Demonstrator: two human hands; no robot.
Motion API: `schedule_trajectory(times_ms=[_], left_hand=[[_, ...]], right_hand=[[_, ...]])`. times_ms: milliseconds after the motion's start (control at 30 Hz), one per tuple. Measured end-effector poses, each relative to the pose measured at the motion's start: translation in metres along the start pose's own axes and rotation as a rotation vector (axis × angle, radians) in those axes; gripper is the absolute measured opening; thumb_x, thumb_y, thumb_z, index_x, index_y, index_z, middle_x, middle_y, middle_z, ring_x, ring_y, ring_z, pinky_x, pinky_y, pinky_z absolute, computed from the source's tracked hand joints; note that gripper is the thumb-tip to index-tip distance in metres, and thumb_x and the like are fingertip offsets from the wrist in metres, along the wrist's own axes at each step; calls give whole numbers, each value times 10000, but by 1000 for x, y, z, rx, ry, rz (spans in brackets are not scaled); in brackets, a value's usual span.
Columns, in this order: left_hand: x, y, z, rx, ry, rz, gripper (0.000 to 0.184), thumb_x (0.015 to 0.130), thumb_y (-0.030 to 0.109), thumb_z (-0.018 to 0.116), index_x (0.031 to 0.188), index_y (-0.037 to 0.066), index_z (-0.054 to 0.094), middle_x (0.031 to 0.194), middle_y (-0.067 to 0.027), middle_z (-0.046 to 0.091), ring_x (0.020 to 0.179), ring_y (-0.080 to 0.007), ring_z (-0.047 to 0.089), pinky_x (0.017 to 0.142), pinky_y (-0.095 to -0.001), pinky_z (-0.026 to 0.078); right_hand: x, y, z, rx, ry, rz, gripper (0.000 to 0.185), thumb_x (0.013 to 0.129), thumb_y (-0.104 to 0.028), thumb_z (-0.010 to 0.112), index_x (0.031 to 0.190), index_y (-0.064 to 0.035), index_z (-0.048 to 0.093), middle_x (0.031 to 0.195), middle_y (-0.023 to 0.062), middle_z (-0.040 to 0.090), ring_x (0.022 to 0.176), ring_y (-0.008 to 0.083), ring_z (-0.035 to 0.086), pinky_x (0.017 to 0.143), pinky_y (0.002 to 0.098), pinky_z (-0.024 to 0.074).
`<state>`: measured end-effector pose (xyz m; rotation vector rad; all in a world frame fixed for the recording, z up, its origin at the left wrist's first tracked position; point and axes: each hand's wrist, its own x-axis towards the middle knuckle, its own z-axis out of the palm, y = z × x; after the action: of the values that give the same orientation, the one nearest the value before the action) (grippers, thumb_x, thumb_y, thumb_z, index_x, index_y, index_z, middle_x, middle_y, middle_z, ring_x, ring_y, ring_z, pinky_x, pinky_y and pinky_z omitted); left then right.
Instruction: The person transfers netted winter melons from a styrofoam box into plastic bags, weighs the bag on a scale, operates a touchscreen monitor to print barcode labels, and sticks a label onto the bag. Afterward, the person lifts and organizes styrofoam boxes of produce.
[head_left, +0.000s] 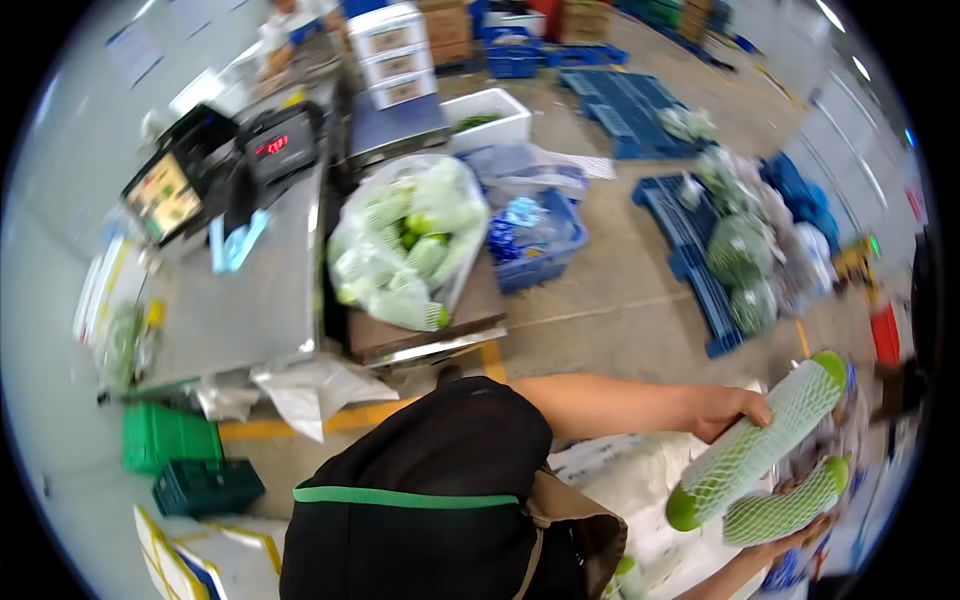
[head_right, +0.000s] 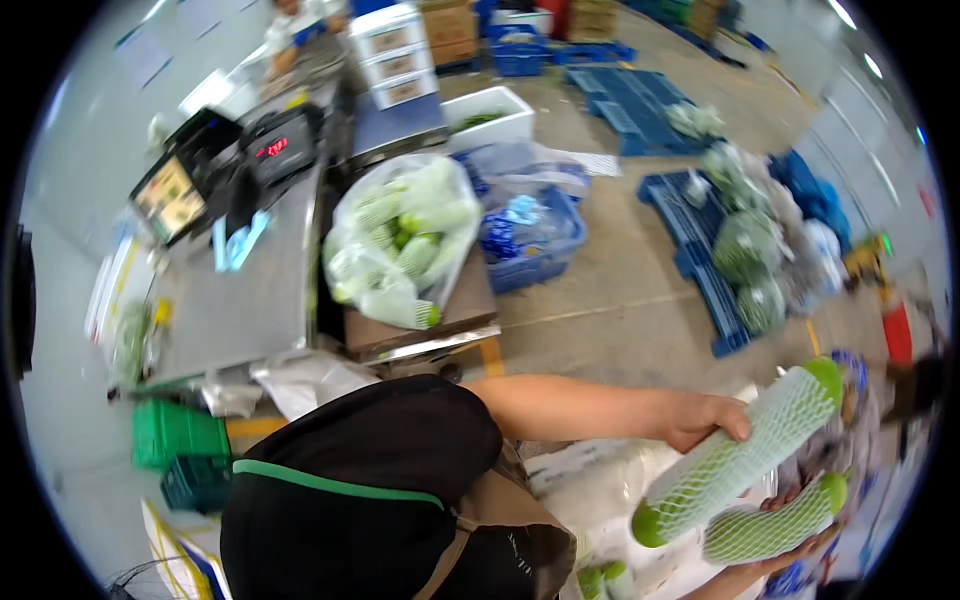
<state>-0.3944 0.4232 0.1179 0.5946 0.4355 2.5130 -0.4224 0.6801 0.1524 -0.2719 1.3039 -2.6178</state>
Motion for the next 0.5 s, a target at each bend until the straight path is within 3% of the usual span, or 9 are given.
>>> schedule_trajectory(times_ms=[33, 100, 133, 167, 267, 300, 367, 433, 500], left_hand=[[-72, 28, -2, -28, 83, 56, 561, 759, 292, 624, 1223, 10, 484, 1085, -183, 600, 911, -324, 615, 838, -475, 494], [-127, 46, -23, -58, 326, 151, 642, 790, 389, 579, 1308, 47, 416, 1153, -216, 544, 890, -358, 604, 845, -532, 477], [-174, 64, -12, -194, 358, 135, 654, 798, 409, 567, 1313, 40, 406, 1111, -215, 552, 852, -334, 607, 821, -487, 507], [-215, 76, -35, -133, 344, 221, 663, 802, 419, 556, 1310, 26, 394, 1060, -205, 564, 854, -308, 617, 777, -446, 535], [-343, 101, -52, -158, 630, 517, 671, 782, 407, 604, 1258, -24, 409, 1016, -201, 576, 846, -298, 625, 745, -421, 555], [-374, 109, -30, -249, 916, 585, 650, 763, 363, 642, 1242, -22, 429, 1013, -192, 586, 844, -283, 627, 745, -405, 557], [-449, 130, -73, -47, 1142, 656, 492, 785, 257, 650, 1164, -14, 491, 967, -153, 613, 827, -239, 630, 695, -373, 559], [-499, 167, -72, 195, 1525, 439, 374, 799, 216, 638, 1076, -13, 532, 904, -148, 632, 731, -236, 640, 620, -368, 550], [-551, 202, -94, 268, 1657, 404, 409, 785, 207, 659, 1079, -47, 534, 883, -162, 641, 702, -261, 646, 605, -397, 554]], right_hand=[[13, 36, 5, 39, -513, 146, 793, 835, -612, 410, 1327, 8, 370, 1228, 179, 471, 974, 273, 548, 821, 387, 459], [26, 64, 51, -13, -291, 324, 766, 820, -605, 446, 1283, 4, 404, 1111, 166, 511, 832, 251, 552, 707, 375, 473], [26, 81, 85, -42, -179, 408, 752, 812, -601, 464, 1260, 2, 421, 1052, 160, 532, 761, 240, 554, 650, 369, 480], [32, 97, 114, -50, -206, 553, 750, 788, -603, 506, 1230, -1, 430, 960, 143, 561, 703, 244, 562, 616, 372, 487], [44, 163, 191, -225, -253, 713, 696, 784, -562, 534, 1182, 4, 456, 899, 144, 580, 696, 277, 588, 606, 374, 501], [48, 185, 211, -250, -258, 845, 648, 784, -518, 567, 1159, 3, 478, 884, 146, 586, 718, 287, 600, 610, 376, 510], [63, 243, 245, -313, -444, 958, 495, 778, -359, 642, 1098, 3, 538, 852, 135, 604, 740, 276, 616, 642, 384, 526], [60, 292, 303, -415, -655, 1083, 389, 771, -240, 679, 1064, -5, 575, 862, 111, 621, 755, 239, 625, 698, 364, 530], [53, 359, 344, -604, -825, 1099, 393, 792, -242, 680, 1081, 4, 578, 916, 98, 635, 772, 199, 627, 721, 342, 523]])
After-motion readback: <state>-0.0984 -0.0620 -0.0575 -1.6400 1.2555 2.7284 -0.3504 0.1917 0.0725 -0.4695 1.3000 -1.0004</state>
